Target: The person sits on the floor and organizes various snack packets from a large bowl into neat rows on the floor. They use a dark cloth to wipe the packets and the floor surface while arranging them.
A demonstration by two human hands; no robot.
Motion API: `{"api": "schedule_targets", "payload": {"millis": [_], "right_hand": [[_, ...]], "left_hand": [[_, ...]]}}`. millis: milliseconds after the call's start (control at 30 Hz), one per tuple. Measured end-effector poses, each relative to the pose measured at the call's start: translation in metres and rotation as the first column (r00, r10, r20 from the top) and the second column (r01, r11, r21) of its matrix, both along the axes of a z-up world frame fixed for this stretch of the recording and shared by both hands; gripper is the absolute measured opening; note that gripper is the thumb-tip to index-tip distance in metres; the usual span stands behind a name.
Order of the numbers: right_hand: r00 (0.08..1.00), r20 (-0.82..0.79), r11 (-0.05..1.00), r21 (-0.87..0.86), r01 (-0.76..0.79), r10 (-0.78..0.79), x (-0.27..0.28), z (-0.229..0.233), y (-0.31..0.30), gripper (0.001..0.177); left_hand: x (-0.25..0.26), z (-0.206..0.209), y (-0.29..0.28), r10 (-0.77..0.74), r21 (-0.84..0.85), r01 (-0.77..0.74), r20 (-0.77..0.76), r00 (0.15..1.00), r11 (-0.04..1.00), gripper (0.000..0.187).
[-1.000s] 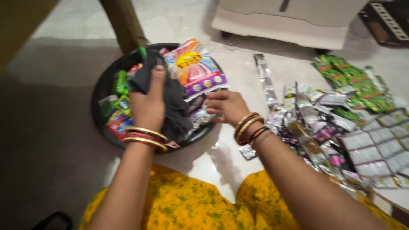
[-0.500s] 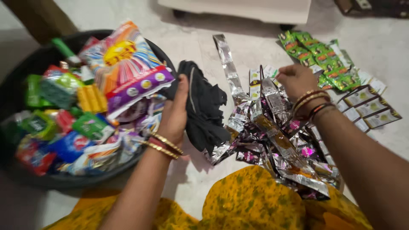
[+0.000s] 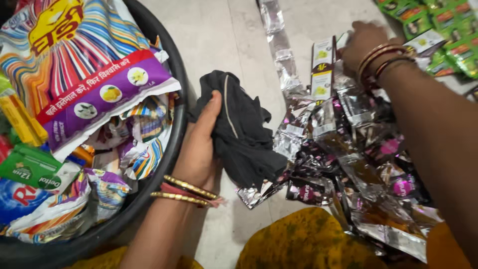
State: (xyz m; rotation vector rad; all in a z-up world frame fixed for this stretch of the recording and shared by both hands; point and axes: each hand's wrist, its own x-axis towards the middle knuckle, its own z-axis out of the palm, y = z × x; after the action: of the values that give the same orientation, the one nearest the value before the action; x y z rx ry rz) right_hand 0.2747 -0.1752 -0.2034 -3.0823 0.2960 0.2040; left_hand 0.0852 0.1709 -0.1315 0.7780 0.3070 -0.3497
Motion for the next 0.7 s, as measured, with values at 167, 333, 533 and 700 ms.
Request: {"api": "schedule_targets", "payload": {"millis": [167, 333, 533, 700], "right_hand": [[0.979, 0.184, 0.968, 0.214, -0.128, 0.089, -0.020, 0.021, -0.007, 0.055], [0.851, 0.463, 0.932, 0.123, -0.340, 0.249, -0.070, 0.079, 0.015, 0.043], [0.970, 0.157, 0.637, 0.771, -0.002, -0.187, -0.152, 0.152, 0.038, 0.060], [0.942, -0.160, -0.179, 0.978, 0.110, -0.295, -0.227, 0.141, 0.066, 0.028]], "left_hand": [[-0.003, 0.003, -0.001, -0.012, 0.033, 0.012, -0.004, 1.000, 0.999, 0.041], [-0.012, 0.016, 0.001, -0.014, 0.034, 0.012, 0.060, 0.998, 0.999, 0.040], [-0.035, 0.042, -0.004, 0.012, 0.197, -0.044, 0.158, 0.987, 0.979, 0.041], [-0.050, 0.079, -0.052, -0.057, 0.434, -0.158, 0.443, 0.895, 0.887, 0.053]]}}
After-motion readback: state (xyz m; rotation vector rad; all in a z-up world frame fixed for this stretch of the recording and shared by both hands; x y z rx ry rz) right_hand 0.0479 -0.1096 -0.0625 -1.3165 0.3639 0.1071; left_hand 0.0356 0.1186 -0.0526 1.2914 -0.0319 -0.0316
